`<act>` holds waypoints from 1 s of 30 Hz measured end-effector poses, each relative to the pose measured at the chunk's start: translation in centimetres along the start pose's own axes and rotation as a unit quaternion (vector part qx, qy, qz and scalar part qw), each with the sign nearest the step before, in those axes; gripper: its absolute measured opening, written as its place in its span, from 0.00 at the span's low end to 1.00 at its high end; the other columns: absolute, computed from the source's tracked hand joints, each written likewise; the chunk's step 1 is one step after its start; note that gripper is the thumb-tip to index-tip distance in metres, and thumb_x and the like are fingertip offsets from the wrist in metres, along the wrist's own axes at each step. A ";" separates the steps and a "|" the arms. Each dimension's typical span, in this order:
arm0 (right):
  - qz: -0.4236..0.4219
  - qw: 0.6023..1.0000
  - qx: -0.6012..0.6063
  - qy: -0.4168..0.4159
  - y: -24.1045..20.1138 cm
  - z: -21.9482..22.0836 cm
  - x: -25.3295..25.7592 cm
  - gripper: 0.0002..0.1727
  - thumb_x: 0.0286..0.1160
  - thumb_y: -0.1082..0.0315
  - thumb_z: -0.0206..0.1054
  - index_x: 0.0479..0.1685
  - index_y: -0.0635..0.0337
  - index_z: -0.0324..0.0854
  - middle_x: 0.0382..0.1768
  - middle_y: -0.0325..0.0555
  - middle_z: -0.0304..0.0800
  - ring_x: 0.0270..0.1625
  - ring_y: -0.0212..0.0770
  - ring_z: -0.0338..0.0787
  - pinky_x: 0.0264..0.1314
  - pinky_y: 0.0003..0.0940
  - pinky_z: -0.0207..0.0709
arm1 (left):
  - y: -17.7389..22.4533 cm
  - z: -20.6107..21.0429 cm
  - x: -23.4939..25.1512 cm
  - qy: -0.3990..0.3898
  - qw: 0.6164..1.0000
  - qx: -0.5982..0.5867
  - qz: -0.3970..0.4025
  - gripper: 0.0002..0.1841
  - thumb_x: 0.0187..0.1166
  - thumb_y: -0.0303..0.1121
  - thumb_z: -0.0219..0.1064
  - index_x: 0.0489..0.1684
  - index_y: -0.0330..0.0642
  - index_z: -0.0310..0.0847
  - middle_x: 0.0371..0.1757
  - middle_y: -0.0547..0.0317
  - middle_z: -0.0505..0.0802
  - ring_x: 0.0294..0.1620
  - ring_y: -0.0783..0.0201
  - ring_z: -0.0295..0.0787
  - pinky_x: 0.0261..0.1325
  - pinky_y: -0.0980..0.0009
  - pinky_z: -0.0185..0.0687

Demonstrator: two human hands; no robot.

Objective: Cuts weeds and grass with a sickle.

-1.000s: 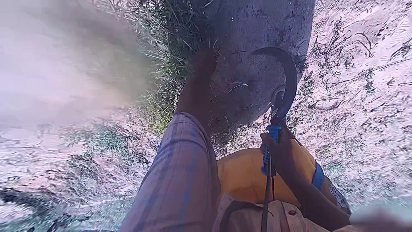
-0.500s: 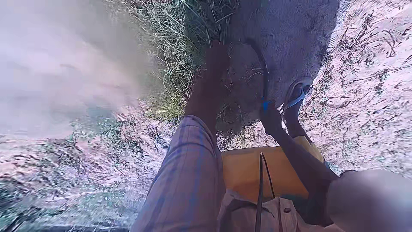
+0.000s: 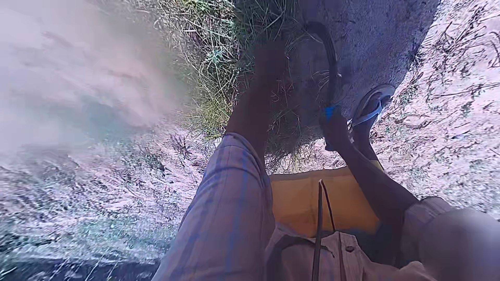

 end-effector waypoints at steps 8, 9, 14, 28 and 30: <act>0.060 0.994 -0.024 -0.086 8.9 2.9 -9.6 0.25 0.87 0.62 0.60 0.76 0.68 0.70 0.44 0.60 0.89 0.44 0.54 0.91 0.51 0.51 0.82 | -0.6 0.7 -1.6 -0.012 1.000 -0.015 0.004 0.22 0.88 0.31 0.56 0.80 0.36 0.73 0.73 0.27 0.83 0.73 0.26 0.80 0.67 0.28 0.75; 0.036 0.998 0.015 -0.052 7.7 1.8 -8.9 0.25 0.87 0.63 0.61 0.75 0.70 0.70 0.41 0.59 0.88 0.39 0.51 0.90 0.47 0.49 0.82 | -0.8 0.9 -1.9 -0.017 1.000 -0.010 0.000 0.22 0.88 0.30 0.56 0.81 0.38 0.73 0.73 0.27 0.83 0.72 0.26 0.80 0.66 0.28 0.76; -0.071 0.991 0.100 0.057 -2.9 -3.7 0.1 0.26 0.87 0.60 0.61 0.75 0.71 0.66 0.45 0.61 0.86 0.42 0.53 0.90 0.51 0.54 0.82 | -1.1 0.5 -1.9 -0.010 1.000 0.002 -0.001 0.22 0.89 0.30 0.55 0.79 0.32 0.72 0.71 0.26 0.84 0.74 0.27 0.80 0.68 0.29 0.75; 0.024 0.981 0.189 -0.043 6.2 0.8 -12.5 0.21 0.84 0.69 0.62 0.70 0.74 0.69 0.28 0.46 0.80 0.22 0.33 0.82 0.30 0.31 0.81 | -5.4 -1.3 -7.9 0.002 0.996 0.065 -0.069 0.16 0.81 0.23 0.63 0.64 0.27 0.81 0.70 0.25 0.84 0.71 0.24 0.80 0.63 0.27 0.76; 0.026 0.968 0.249 0.001 6.0 -0.7 -11.2 0.23 0.85 0.69 0.61 0.71 0.77 0.66 0.28 0.46 0.79 0.22 0.32 0.81 0.30 0.30 0.80 | -5.4 -2.8 -7.7 0.075 0.992 0.077 -0.067 0.24 0.75 0.21 0.67 0.73 0.28 0.77 0.84 0.29 0.71 0.85 0.26 0.62 0.77 0.24 0.59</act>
Point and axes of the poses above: each hand's wrist, its own x-axis towards the middle knuckle, its own z-axis out of the palm, y = z × x, the point moved 7 cm from there along x, towards the middle knuckle
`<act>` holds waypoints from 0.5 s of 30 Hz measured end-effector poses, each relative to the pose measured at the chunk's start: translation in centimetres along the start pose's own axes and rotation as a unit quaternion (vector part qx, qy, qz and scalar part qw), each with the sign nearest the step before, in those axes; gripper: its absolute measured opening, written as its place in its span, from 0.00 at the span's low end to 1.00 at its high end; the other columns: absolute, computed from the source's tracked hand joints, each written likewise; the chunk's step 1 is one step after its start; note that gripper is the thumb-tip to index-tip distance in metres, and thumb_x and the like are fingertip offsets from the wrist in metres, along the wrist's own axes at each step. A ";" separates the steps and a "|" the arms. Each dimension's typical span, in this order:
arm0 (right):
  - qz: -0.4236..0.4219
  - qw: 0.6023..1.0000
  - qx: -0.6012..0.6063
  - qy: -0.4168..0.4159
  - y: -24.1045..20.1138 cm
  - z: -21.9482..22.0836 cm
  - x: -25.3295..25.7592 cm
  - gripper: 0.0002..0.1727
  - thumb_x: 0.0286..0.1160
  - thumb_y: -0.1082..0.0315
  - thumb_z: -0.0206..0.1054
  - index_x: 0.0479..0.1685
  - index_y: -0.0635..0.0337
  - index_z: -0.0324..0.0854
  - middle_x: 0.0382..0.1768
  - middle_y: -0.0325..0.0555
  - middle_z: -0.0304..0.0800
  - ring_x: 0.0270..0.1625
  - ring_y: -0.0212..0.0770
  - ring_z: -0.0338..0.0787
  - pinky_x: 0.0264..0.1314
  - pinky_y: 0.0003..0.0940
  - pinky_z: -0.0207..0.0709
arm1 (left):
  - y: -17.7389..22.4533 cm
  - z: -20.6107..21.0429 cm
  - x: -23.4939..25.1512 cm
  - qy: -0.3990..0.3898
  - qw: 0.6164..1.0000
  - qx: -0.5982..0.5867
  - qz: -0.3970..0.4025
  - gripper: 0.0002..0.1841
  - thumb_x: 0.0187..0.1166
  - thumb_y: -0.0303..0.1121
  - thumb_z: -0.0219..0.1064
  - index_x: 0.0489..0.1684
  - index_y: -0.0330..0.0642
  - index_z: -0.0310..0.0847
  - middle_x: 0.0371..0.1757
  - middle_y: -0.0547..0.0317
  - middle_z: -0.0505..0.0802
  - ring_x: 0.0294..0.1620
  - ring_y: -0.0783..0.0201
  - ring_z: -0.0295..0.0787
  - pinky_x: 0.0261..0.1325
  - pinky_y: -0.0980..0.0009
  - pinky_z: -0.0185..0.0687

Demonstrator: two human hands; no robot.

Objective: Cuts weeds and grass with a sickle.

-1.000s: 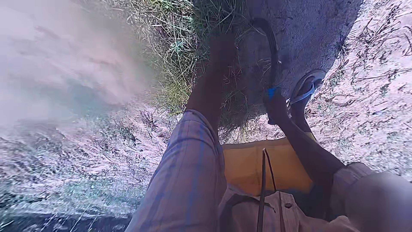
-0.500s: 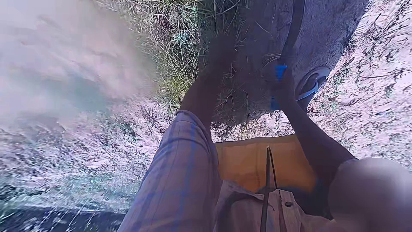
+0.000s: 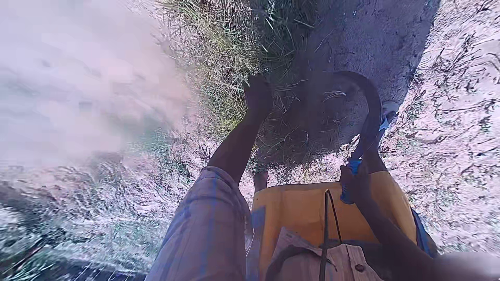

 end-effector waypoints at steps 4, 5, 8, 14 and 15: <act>-0.005 0.999 0.045 0.006 -1.5 -0.2 2.8 0.20 0.86 0.68 0.60 0.67 0.76 0.68 0.27 0.44 0.80 0.22 0.32 0.83 0.30 0.29 0.83 | 5.2 -2.6 -1.4 0.103 0.987 0.045 0.118 0.37 0.75 0.20 0.63 0.91 0.42 0.62 0.95 0.41 0.59 0.95 0.32 0.46 0.83 0.20 0.31; -0.006 0.999 0.054 0.002 -1.7 -0.3 3.2 0.19 0.86 0.69 0.61 0.65 0.76 0.69 0.27 0.44 0.79 0.22 0.32 0.83 0.30 0.29 0.83 | 7.5 -2.8 -1.9 0.113 0.979 0.038 0.163 0.33 0.77 0.23 0.64 0.87 0.43 0.68 0.92 0.40 0.65 0.93 0.32 0.50 0.84 0.22 0.33; 0.004 0.998 0.066 -0.013 -2.4 -0.8 3.5 0.17 0.86 0.70 0.62 0.64 0.75 0.70 0.27 0.44 0.79 0.21 0.31 0.82 0.29 0.28 0.82 | 14.1 -1.6 -0.9 0.090 0.951 0.001 0.296 0.26 0.81 0.24 0.63 0.80 0.40 0.75 0.83 0.38 0.77 0.87 0.34 0.65 0.84 0.30 0.50; 0.014 0.995 0.101 -0.015 -3.3 -2.1 3.3 0.12 0.82 0.71 0.63 0.56 0.71 0.73 0.20 0.37 0.78 0.17 0.27 0.81 0.25 0.23 0.80 | 11.2 1.0 8.0 0.068 0.988 -0.038 0.130 0.40 0.84 0.33 0.62 0.97 0.38 0.44 0.95 0.28 0.47 0.95 0.26 0.35 0.87 0.23 0.35; 0.016 0.994 0.104 -0.013 -3.2 -2.4 3.3 0.12 0.82 0.72 0.63 0.55 0.70 0.73 0.20 0.36 0.78 0.17 0.27 0.81 0.25 0.22 0.80 | 10.0 0.7 9.0 0.022 0.996 -0.033 0.083 0.46 0.82 0.29 0.65 0.98 0.41 0.35 0.95 0.26 0.40 0.94 0.22 0.32 0.85 0.20 0.36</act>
Point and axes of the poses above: each hand's wrist, its own x-axis towards the middle knuckle, its own z-axis out of the palm, y = z × x, the point moved 7 cm from there along x, towards the middle knuckle
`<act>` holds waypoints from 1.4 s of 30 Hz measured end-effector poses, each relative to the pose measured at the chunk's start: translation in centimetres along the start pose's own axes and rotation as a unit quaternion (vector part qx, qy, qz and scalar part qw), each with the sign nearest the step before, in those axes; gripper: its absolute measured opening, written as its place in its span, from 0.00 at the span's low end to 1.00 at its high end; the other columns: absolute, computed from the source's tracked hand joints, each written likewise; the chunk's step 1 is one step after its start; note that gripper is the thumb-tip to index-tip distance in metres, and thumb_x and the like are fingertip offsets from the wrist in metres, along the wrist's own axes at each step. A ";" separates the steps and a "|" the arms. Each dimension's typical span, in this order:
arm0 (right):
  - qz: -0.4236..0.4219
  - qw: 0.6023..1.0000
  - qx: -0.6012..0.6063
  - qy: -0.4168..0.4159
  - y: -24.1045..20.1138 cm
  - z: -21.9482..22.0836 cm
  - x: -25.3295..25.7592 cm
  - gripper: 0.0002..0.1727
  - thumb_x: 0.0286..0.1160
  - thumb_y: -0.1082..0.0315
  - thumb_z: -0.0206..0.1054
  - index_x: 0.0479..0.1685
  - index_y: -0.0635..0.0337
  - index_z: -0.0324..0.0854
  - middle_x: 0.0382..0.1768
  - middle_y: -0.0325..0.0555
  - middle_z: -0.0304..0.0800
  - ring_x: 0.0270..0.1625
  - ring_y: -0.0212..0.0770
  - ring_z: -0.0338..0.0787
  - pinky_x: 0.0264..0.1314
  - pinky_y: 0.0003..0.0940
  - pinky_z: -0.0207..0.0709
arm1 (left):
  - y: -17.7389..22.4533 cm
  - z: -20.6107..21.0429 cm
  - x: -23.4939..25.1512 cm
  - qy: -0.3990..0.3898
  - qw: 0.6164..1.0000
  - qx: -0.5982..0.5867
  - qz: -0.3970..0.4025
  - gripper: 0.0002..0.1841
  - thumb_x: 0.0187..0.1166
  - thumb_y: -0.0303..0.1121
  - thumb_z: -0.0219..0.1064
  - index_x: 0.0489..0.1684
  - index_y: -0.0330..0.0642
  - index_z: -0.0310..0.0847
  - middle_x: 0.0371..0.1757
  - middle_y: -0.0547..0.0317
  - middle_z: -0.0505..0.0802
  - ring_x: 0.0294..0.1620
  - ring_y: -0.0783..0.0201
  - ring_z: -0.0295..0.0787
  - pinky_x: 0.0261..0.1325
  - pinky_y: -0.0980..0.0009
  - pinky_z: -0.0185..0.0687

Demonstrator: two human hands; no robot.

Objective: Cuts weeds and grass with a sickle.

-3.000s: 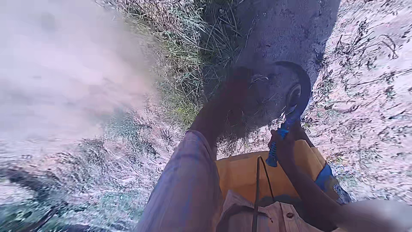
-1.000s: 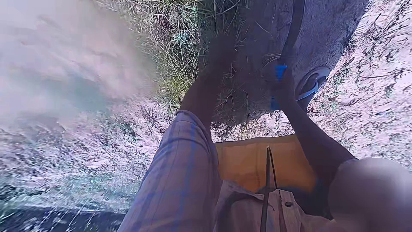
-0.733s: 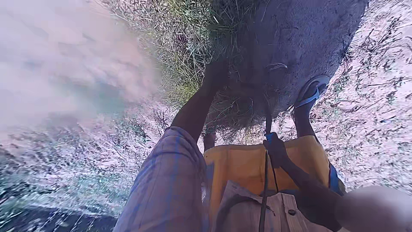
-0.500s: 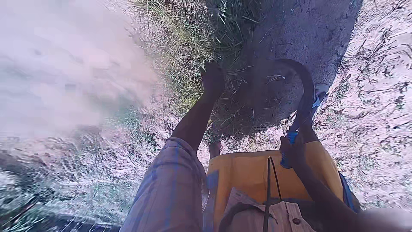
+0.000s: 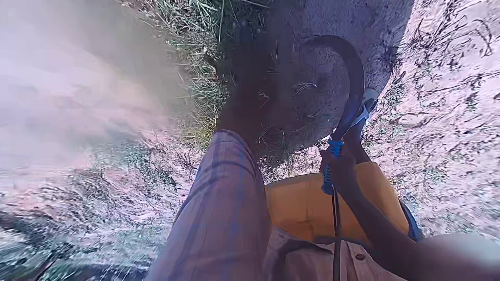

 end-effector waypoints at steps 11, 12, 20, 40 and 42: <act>-0.093 0.966 -0.236 -0.059 -5.0 2.1 3.2 0.20 0.85 0.63 0.66 0.66 0.68 0.73 0.31 0.53 0.85 0.29 0.46 0.88 0.37 0.47 0.82 | -2.5 -0.2 -3.6 -0.099 0.986 -0.032 -0.128 0.22 0.88 0.31 0.57 0.74 0.21 0.71 0.74 0.22 0.80 0.76 0.26 0.77 0.72 0.29 0.71; -0.125 0.955 -0.263 -0.057 -6.6 3.1 4.3 0.21 0.86 0.61 0.64 0.68 0.67 0.72 0.34 0.55 0.85 0.33 0.50 0.88 0.38 0.52 0.81 | -2.7 -0.3 -3.6 -0.097 0.985 -0.032 -0.136 0.21 0.86 0.29 0.57 0.72 0.21 0.73 0.73 0.23 0.81 0.76 0.27 0.78 0.72 0.29 0.72; 0.005 0.889 -0.457 -0.033 5.2 5.6 6.3 0.28 0.90 0.59 0.58 0.80 0.68 0.64 0.55 0.69 0.89 0.60 0.66 0.90 0.61 0.63 0.79 | -4.3 0.9 -5.3 -0.046 0.989 -0.109 -0.090 0.25 0.89 0.33 0.56 0.84 0.33 0.67 0.82 0.27 0.74 0.80 0.29 0.74 0.76 0.32 0.70; 0.049 0.884 -0.458 -0.084 10.0 1.0 0.2 0.27 0.88 0.62 0.58 0.80 0.68 0.65 0.53 0.67 0.88 0.55 0.61 0.90 0.60 0.58 0.80 | -14.2 10.0 -14.7 -0.114 0.978 -0.091 -0.152 0.22 0.92 0.34 0.51 0.81 0.34 0.69 0.70 0.23 0.84 0.67 0.23 0.84 0.62 0.26 0.77; 0.007 0.894 -0.444 -0.068 7.5 1.2 0.4 0.24 0.88 0.61 0.59 0.74 0.70 0.70 0.47 0.65 0.88 0.48 0.60 0.91 0.54 0.58 0.80 | -13.0 11.5 -16.5 -0.138 0.971 -0.102 -0.165 0.23 0.95 0.36 0.46 0.82 0.32 0.67 0.67 0.25 0.86 0.68 0.25 0.84 0.64 0.29 0.77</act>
Point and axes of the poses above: each hand's wrist, its own x-axis towards the middle knuckle, its own z-axis out of the palm, y = z × x, the point moved 7 cm from there along x, towards the middle knuckle
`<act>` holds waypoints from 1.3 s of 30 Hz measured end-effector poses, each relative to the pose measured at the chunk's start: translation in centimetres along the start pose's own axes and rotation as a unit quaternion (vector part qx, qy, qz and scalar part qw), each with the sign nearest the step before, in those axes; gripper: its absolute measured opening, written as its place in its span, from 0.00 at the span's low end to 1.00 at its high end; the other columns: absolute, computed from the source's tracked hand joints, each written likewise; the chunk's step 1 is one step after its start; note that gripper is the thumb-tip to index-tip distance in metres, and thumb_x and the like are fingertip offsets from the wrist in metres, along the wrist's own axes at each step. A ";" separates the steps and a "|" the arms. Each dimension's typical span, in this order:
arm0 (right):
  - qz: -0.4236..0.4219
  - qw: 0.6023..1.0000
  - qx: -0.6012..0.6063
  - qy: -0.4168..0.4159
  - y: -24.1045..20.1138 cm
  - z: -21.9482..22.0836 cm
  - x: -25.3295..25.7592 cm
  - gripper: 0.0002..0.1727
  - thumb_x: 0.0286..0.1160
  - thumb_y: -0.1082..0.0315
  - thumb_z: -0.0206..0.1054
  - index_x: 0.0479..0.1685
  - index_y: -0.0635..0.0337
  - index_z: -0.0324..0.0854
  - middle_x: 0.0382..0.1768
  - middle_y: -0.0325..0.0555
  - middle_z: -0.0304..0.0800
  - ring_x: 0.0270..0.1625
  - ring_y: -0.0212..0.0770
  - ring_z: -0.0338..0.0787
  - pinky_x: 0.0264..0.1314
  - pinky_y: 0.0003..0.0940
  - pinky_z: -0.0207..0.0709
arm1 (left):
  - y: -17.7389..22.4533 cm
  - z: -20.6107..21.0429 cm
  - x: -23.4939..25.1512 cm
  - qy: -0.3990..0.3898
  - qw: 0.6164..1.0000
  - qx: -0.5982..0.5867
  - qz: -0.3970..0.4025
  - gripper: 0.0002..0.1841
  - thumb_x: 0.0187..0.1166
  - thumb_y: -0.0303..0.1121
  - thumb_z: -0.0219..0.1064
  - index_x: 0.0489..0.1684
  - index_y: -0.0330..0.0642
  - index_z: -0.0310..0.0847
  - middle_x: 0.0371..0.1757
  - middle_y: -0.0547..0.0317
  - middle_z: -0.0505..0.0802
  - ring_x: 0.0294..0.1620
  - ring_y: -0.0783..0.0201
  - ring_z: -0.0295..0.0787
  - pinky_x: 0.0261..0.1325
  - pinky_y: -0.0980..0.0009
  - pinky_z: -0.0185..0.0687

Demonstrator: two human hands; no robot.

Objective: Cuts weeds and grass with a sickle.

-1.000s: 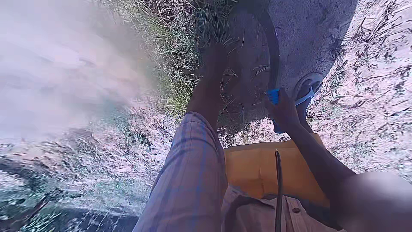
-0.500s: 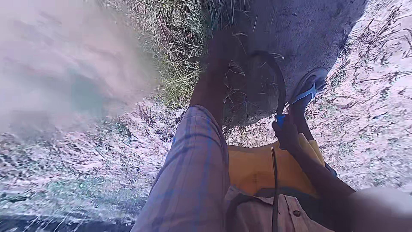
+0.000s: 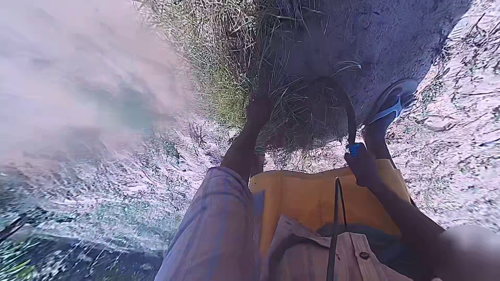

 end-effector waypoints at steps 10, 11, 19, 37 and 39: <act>-0.029 0.994 -0.085 0.067 -8.1 -2.8 7.9 0.30 0.88 0.57 0.62 0.80 0.67 0.63 0.57 0.73 0.87 0.61 0.73 0.88 0.58 0.71 0.77 | -3.0 1.4 0.1 0.039 0.998 -0.048 -0.022 0.21 0.92 0.41 0.52 0.71 0.37 0.78 0.65 0.33 0.89 0.66 0.30 0.87 0.61 0.28 0.78; -0.001 0.995 -0.073 0.062 -5.1 -1.6 6.8 0.29 0.87 0.57 0.62 0.77 0.68 0.66 0.54 0.73 0.88 0.58 0.73 0.89 0.56 0.71 0.78 | -4.7 2.3 -0.5 0.024 0.997 -0.052 -0.044 0.21 0.92 0.40 0.52 0.72 0.36 0.78 0.66 0.31 0.89 0.67 0.29 0.86 0.63 0.27 0.77; -0.031 0.985 0.097 0.142 -4.9 -5.2 4.4 0.28 0.86 0.61 0.65 0.75 0.73 0.68 0.51 0.75 0.86 0.52 0.69 0.89 0.57 0.68 0.77 | -7.2 -1.4 -4.5 0.032 0.981 -0.143 -0.125 0.37 0.87 0.39 0.63 0.95 0.41 0.49 0.84 0.26 0.72 0.82 0.25 0.70 0.77 0.26 0.63; -0.165 0.969 0.026 0.180 -2.8 -5.9 2.4 0.25 0.82 0.61 0.68 0.64 0.76 0.74 0.35 0.69 0.88 0.34 0.66 0.90 0.40 0.67 0.79 | 2.7 1.7 2.4 0.006 0.997 0.045 0.059 0.29 0.93 0.46 0.50 0.76 0.26 0.72 0.74 0.23 0.80 0.78 0.24 0.73 0.78 0.23 0.56; -0.178 0.973 0.001 0.148 -5.0 -4.9 1.9 0.22 0.82 0.62 0.68 0.59 0.76 0.75 0.33 0.69 0.86 0.35 0.68 0.89 0.39 0.68 0.77 | 2.0 1.7 1.2 -0.016 0.998 0.018 0.061 0.28 0.95 0.46 0.47 0.75 0.28 0.74 0.69 0.23 0.84 0.73 0.24 0.79 0.72 0.26 0.69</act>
Point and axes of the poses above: each hand's wrist, its own x-axis towards the middle knuckle, its own z-axis out of the palm, y = z × x, the point moved 7 cm from there along x, towards the middle knuckle
